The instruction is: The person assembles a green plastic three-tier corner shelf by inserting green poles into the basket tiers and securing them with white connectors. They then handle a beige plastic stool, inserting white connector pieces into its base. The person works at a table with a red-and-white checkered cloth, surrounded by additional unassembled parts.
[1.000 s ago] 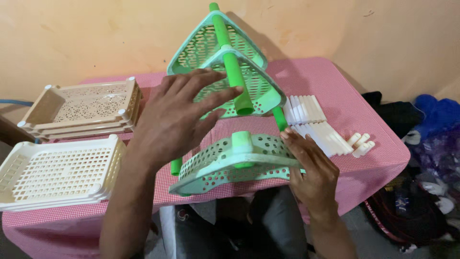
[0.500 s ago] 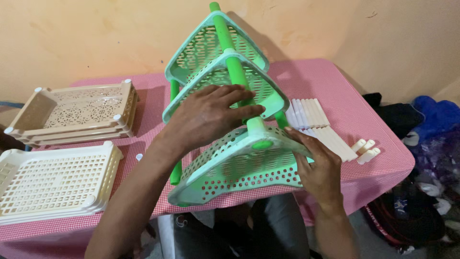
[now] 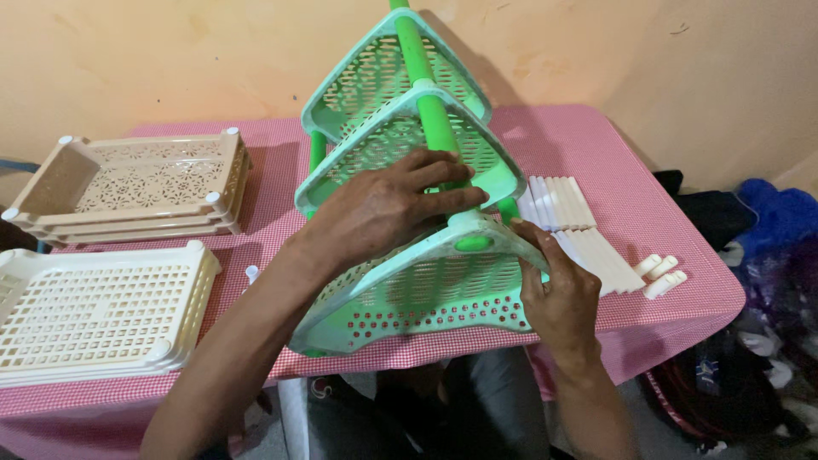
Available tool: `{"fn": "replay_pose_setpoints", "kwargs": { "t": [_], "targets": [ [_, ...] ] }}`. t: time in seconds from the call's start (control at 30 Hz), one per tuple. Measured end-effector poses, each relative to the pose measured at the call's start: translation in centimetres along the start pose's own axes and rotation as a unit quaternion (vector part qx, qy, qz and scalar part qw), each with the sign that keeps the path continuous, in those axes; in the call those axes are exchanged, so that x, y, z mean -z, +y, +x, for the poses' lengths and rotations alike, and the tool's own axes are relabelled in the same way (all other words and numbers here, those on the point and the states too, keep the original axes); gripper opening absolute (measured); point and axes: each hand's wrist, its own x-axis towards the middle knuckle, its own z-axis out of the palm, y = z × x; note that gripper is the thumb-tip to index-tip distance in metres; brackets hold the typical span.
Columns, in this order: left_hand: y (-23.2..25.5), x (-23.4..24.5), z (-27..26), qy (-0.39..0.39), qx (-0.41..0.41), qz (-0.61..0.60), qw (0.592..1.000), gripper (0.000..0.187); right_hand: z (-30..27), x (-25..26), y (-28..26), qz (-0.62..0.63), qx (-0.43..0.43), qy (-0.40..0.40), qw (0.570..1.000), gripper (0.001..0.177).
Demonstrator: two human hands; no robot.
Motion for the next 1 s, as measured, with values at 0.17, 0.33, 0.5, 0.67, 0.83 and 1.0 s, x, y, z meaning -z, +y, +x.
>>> {"fn": "replay_pose_setpoints", "kwargs": {
  "t": [0.17,0.33,0.5,0.67,0.83,1.0],
  "targets": [
    [1.4,1.9,-0.4,-0.017,0.077,-0.048,0.996,0.051,0.0,0.1,0.8,0.004,0.019,-0.007,1.0,0.057],
    [5.3,5.1,-4.4,0.095,0.143,-0.07,0.983,0.043,-2.1,0.7,3.4,-0.014,0.084,0.007,0.996,0.091],
    [12.2,3.4,-6.0,0.169,0.081,-0.01,0.982,0.036,-7.3,1.5,7.5,-0.041,0.012,0.107,0.993,0.101],
    [15.0,-0.9,-2.9,0.055,-0.024,0.026,0.998,0.042,-11.6,-0.8,10.9,-0.06,0.014,0.15,0.987,0.101],
    [14.3,-3.3,2.6,-0.065,-0.076,0.096,0.99,0.054,-13.3,-2.5,11.5,-0.045,0.013,0.157,0.986,0.085],
    [14.5,-6.3,7.9,-0.193,-0.096,0.206,0.955,0.066,-13.5,-2.7,10.9,-0.072,-0.047,0.087,0.993,0.083]
  ]
}}
